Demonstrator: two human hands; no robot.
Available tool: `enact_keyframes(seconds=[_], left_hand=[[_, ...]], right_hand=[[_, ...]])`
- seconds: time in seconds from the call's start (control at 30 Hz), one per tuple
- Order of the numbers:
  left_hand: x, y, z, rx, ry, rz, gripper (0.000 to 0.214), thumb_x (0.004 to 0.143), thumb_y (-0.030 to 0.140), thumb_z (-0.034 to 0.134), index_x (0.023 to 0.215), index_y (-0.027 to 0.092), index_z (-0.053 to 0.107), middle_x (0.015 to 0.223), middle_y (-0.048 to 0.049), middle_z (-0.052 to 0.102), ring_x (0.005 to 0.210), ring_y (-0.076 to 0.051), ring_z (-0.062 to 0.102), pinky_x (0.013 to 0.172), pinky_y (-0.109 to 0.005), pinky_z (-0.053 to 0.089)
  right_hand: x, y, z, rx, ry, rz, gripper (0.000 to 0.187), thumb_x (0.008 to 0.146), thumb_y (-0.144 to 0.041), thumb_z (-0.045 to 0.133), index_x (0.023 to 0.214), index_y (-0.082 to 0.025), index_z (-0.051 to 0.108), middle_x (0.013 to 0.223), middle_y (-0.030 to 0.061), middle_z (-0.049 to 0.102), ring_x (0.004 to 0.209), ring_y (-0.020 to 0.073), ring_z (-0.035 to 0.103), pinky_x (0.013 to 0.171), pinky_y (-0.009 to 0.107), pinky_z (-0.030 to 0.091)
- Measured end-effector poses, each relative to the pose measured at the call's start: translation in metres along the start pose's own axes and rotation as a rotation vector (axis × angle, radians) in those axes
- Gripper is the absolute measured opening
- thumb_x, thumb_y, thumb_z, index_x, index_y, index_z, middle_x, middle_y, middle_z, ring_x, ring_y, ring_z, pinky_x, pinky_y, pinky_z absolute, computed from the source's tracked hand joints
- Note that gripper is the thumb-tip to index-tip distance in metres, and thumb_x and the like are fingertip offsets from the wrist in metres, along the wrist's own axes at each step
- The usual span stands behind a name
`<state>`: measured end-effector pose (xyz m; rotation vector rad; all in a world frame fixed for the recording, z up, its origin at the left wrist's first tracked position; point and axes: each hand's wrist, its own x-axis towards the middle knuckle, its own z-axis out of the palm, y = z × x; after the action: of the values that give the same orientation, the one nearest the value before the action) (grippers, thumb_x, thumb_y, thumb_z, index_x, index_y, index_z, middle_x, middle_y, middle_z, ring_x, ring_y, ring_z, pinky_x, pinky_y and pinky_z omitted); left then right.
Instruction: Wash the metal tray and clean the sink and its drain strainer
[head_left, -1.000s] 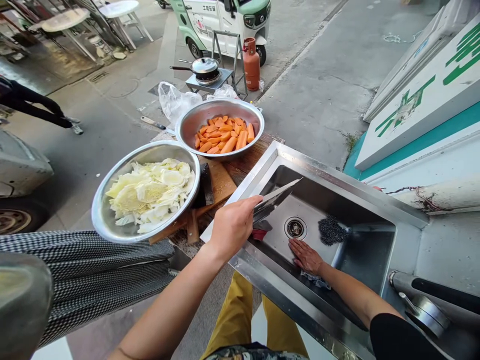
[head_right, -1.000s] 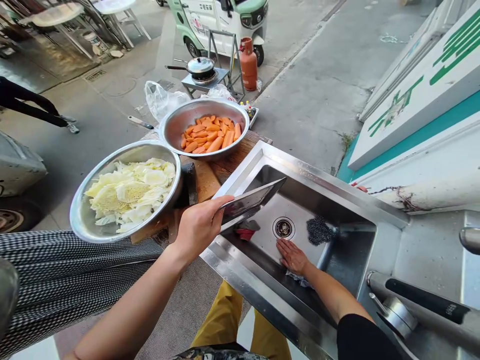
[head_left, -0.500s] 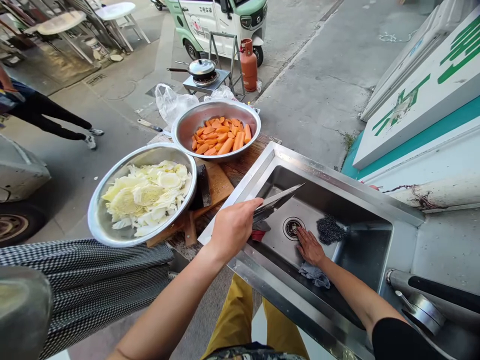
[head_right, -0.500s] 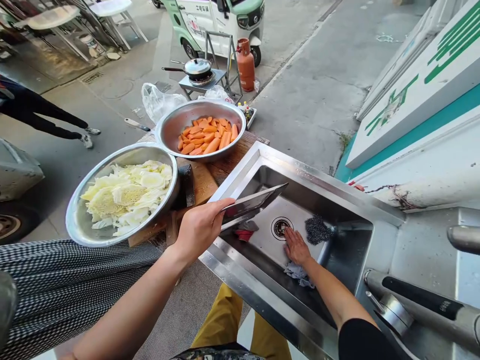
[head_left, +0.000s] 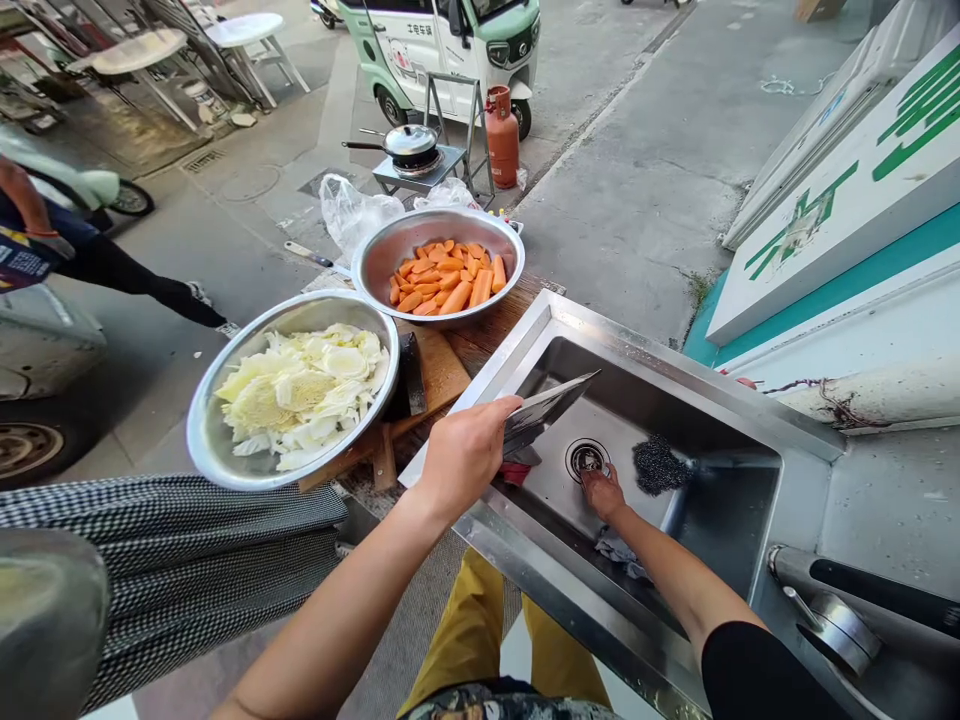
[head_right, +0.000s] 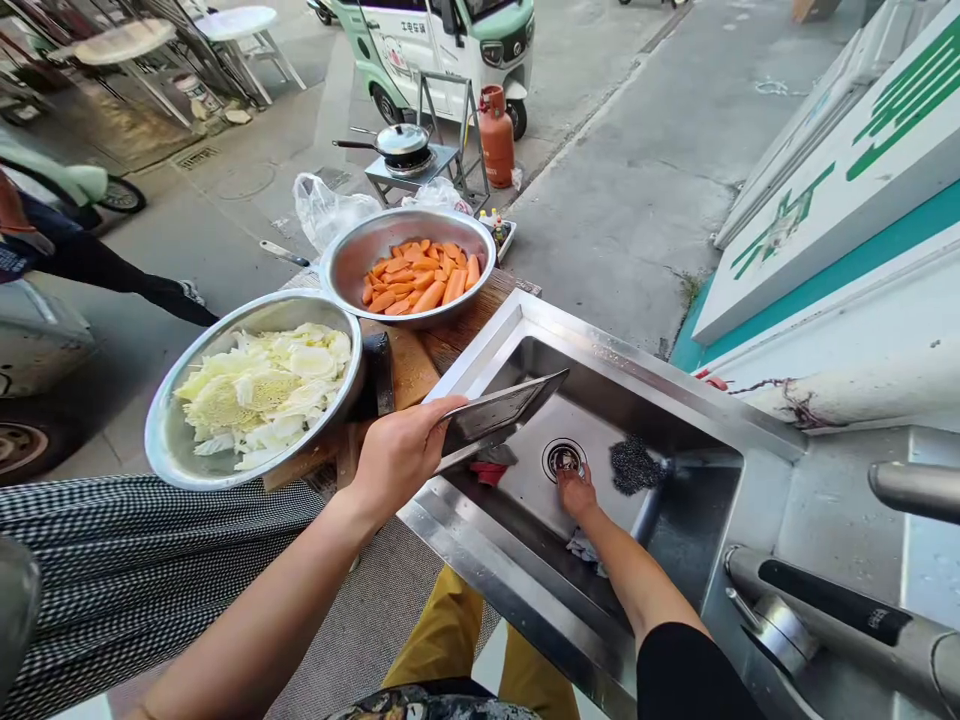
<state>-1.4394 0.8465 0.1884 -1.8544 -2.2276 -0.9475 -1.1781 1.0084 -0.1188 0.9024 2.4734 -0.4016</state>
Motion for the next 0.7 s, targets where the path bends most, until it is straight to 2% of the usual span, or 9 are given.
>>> enact_keyframes(seconds=[0.07, 0.17, 0.27, 0.37, 0.43, 0.5, 0.6, 0.63, 0.7], left_hand=[[0.0, 0.001, -0.002, -0.013, -0.006, -0.019, 0.032, 0.097, 0.013, 0.047, 0.115, 0.018, 0.072, 0.106, -0.0044, 0.08, 0.089, -0.016, 0.077, 0.08, -0.021, 0.058], [0.001, 0.002, -0.006, -0.04, -0.018, -0.064, 0.031, 0.096, 0.012, 0.048, 0.115, 0.019, 0.072, 0.105, -0.0045, 0.08, 0.089, -0.016, 0.077, 0.08, -0.022, 0.057], [0.002, 0.002, -0.01, -0.072, -0.021, -0.133, 0.03, 0.095, 0.013, 0.05, 0.114, 0.019, 0.073, 0.101, -0.0052, 0.08, 0.087, -0.018, 0.076, 0.077, -0.023, 0.056], [0.002, 0.0, -0.015, -0.131, 0.013, -0.241, 0.028, 0.094, 0.014, 0.052, 0.111, 0.019, 0.075, 0.096, -0.0061, 0.08, 0.085, -0.02, 0.076, 0.076, -0.026, 0.055], [-0.003, 0.002, -0.018, -0.196, 0.068, -0.349, 0.028, 0.094, 0.014, 0.053, 0.11, 0.018, 0.076, 0.098, -0.0073, 0.08, 0.088, -0.021, 0.075, 0.08, -0.027, 0.055], [-0.011, 0.007, -0.017, -0.289, 0.14, -0.487, 0.029, 0.093, 0.012, 0.054, 0.109, 0.018, 0.076, 0.1, -0.008, 0.079, 0.091, -0.021, 0.075, 0.084, -0.028, 0.054], [-0.031, 0.017, -0.003, -0.501, 0.277, -0.685, 0.03, 0.088, 0.007, 0.054, 0.103, 0.018, 0.078, 0.098, -0.0058, 0.079, 0.093, -0.02, 0.072, 0.087, -0.028, 0.053], [-0.038, 0.022, 0.005, -0.586, 0.33, -0.762, 0.028, 0.088, 0.009, 0.054, 0.101, 0.018, 0.077, 0.098, -0.0053, 0.079, 0.095, -0.02, 0.071, 0.09, -0.029, 0.052], [-0.054, 0.034, 0.024, -0.746, 0.425, -0.93, 0.023, 0.087, 0.01, 0.057, 0.097, 0.017, 0.077, 0.094, -0.004, 0.077, 0.092, -0.019, 0.069, 0.09, -0.029, 0.051]], right_hand=[[-0.006, 0.004, -0.008, -0.07, 0.026, -0.059, 0.056, 0.096, -0.003, 0.026, 0.142, -0.005, 0.058, 0.124, 0.0206, 0.071, 0.126, 0.0275, 0.057, 0.126, 0.049, 0.01], [-0.013, 0.011, -0.021, -0.152, 0.074, -0.155, 0.05, 0.094, -0.001, 0.03, 0.119, -0.008, 0.073, 0.109, 0.0182, 0.075, 0.123, 0.0285, 0.057, 0.123, 0.046, 0.022], [-0.023, 0.019, -0.035, -0.182, 0.155, -0.145, 0.042, 0.093, -0.002, 0.037, 0.106, -0.012, 0.076, 0.102, 0.0167, 0.075, 0.118, 0.0276, 0.058, 0.111, 0.041, 0.034], [-0.037, 0.031, -0.058, -0.209, 0.29, -0.097, 0.037, 0.092, -0.003, 0.043, 0.102, -0.015, 0.077, 0.099, 0.0143, 0.074, 0.107, 0.0252, 0.06, 0.093, 0.035, 0.04], [-0.048, 0.04, -0.081, -0.251, 0.45, -0.079, 0.035, 0.091, -0.006, 0.046, 0.1, -0.017, 0.078, 0.089, 0.0118, 0.073, 0.091, 0.0231, 0.061, 0.078, 0.033, 0.039], [-0.056, 0.046, -0.11, -0.32, 0.708, -0.126, 0.034, 0.091, -0.008, 0.047, 0.101, -0.018, 0.078, 0.075, 0.0087, 0.071, 0.072, 0.0208, 0.057, 0.066, 0.033, 0.034], [-0.063, 0.044, -0.16, -0.43, 1.207, -0.436, 0.03, 0.093, -0.009, 0.049, 0.106, -0.009, 0.076, 0.08, 0.0114, 0.075, 0.065, 0.02, 0.056, 0.06, 0.034, 0.033], [-0.066, 0.039, -0.176, -0.441, 1.293, -0.506, 0.029, 0.093, -0.009, 0.052, 0.111, -0.007, 0.074, 0.084, 0.0126, 0.076, 0.065, 0.0201, 0.056, 0.06, 0.034, 0.035], [-0.082, 0.023, -0.202, -0.359, 1.332, -0.585, 0.031, 0.093, -0.01, 0.058, 0.122, -0.008, 0.071, 0.09, 0.012, 0.078, 0.068, 0.0205, 0.059, 0.061, 0.034, 0.039]])
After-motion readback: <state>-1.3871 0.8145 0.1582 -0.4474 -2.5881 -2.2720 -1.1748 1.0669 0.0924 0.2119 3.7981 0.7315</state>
